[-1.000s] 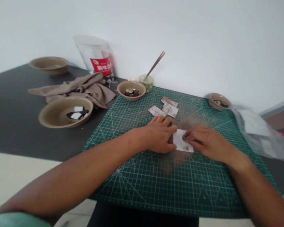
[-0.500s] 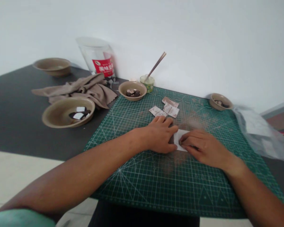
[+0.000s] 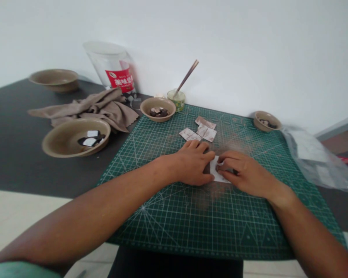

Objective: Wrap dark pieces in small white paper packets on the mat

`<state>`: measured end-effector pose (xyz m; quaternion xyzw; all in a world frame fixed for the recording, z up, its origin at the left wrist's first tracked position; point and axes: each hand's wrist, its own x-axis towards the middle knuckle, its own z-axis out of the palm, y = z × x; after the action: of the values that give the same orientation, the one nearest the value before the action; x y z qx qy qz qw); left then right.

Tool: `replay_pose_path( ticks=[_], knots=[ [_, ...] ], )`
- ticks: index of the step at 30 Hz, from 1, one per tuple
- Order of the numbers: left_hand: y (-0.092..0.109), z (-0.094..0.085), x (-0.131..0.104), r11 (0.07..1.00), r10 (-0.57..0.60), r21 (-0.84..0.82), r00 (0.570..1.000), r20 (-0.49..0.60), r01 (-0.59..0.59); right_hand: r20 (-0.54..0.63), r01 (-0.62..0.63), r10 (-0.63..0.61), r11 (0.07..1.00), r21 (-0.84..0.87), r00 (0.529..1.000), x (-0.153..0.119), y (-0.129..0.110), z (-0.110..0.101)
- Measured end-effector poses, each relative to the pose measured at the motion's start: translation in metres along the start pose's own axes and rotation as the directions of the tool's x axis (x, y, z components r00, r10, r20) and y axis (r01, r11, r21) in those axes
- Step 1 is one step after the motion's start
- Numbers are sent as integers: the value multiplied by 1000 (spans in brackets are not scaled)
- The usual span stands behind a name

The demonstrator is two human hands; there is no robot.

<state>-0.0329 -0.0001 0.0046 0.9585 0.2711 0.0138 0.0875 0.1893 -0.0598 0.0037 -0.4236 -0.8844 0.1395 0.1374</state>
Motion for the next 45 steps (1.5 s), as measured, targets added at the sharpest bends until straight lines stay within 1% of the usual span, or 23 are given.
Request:
replay_pose_path(
  ticks=[3, 5, 9, 11, 13, 16, 17, 19, 21, 23, 25, 27, 28, 30, 33, 35, 38, 39, 40, 42, 45],
  knots=[
    [0, 1, 0, 1000, 8, 11, 1000, -14, -8, 29, -58, 57, 998, 31, 998, 2, 3, 1],
    [0, 1, 0, 1000, 6, 14, 1000, -6, -5, 46, -70, 69, 997, 38, 997, 2, 4, 0],
    [-1, 1, 0, 1000, 8, 7, 1000, 5, -8, 33, -87, 86, 995, 43, 996, 1, 3, -1],
    [-1, 2, 0, 1000, 11, 8, 1000, -6, -11, 28, -110, 109, 993, 40, 994, 0, 2, -3],
    [-1, 2, 0, 1000, 9, 9, 1000, -12, -9, 50, -125, 124, 991, 39, 991, -2, 1, -4],
    [-1, 2, 0, 1000, 9, 5, 1000, -6, -9, 98, -90, 83, 994, 64, 992, -2, -2, -1],
    [-1, 2, 0, 1000, 10, 4, 1000, -5, -10, 98, -75, 68, 995, 70, 993, -1, -3, 0],
    [-1, 2, 0, 1000, 11, 7, 1000, -8, -11, 56, -80, 78, 996, 45, 995, 2, -1, 3],
    [-1, 2, 0, 1000, 10, 9, 1000, -9, -9, -1, -141, 141, 990, -25, 990, 4, 2, 2],
    [-1, 2, -1, 1000, 3, 8, 1000, -7, -3, -15, -185, 185, 980, -75, 983, 3, 5, -1],
    [0, 1, -1, 1000, 0, 6, 1000, -7, 0, 34, -165, 167, 985, -52, 985, 0, 5, -2],
    [0, 1, -1, 1000, 0, 4, 1000, -8, 0, 83, -104, 103, 994, 12, 991, -2, 1, -1],
    [1, 1, -1, 1000, 0, 3, 1000, -9, 0, 86, -84, 81, 996, 31, 993, -3, -1, 1],
    [1, 1, -1, 1000, -4, 2, 1000, -6, 4, 41, -94, 93, 996, 2, 995, -2, -2, 5],
    [0, 1, -1, 1000, -11, 4, 1000, -5, 11, -47, -189, 185, 976, -110, 982, -1, 2, 3],
    [0, 1, -1, 1000, -10, 4, 1000, -6, 10, -16, -184, 184, 978, -99, 983, -3, 5, -1],
    [0, 0, -1, 1000, 1, -1, 1000, 1, -1, 96, -97, 93, 995, 35, 991, -6, 1, -3],
    [0, 0, -1, 1000, 5, -3, 1000, 5, -5, 110, -76, 68, 995, 67, 992, -6, -1, -1],
    [0, 0, -1, 1000, 8, -4, 1000, 5, -8, 105, -64, 56, 995, 76, 993, -5, -3, 1],
    [0, 1, -1, 1000, 10, 2, 1000, -2, -10, 50, -79, 77, 997, 26, 996, -1, -4, 5],
    [-1, 2, -1, 1000, 5, 22, 1000, -12, -5, -48, -178, 174, 978, -108, 984, 2, 3, 2]
  ],
)
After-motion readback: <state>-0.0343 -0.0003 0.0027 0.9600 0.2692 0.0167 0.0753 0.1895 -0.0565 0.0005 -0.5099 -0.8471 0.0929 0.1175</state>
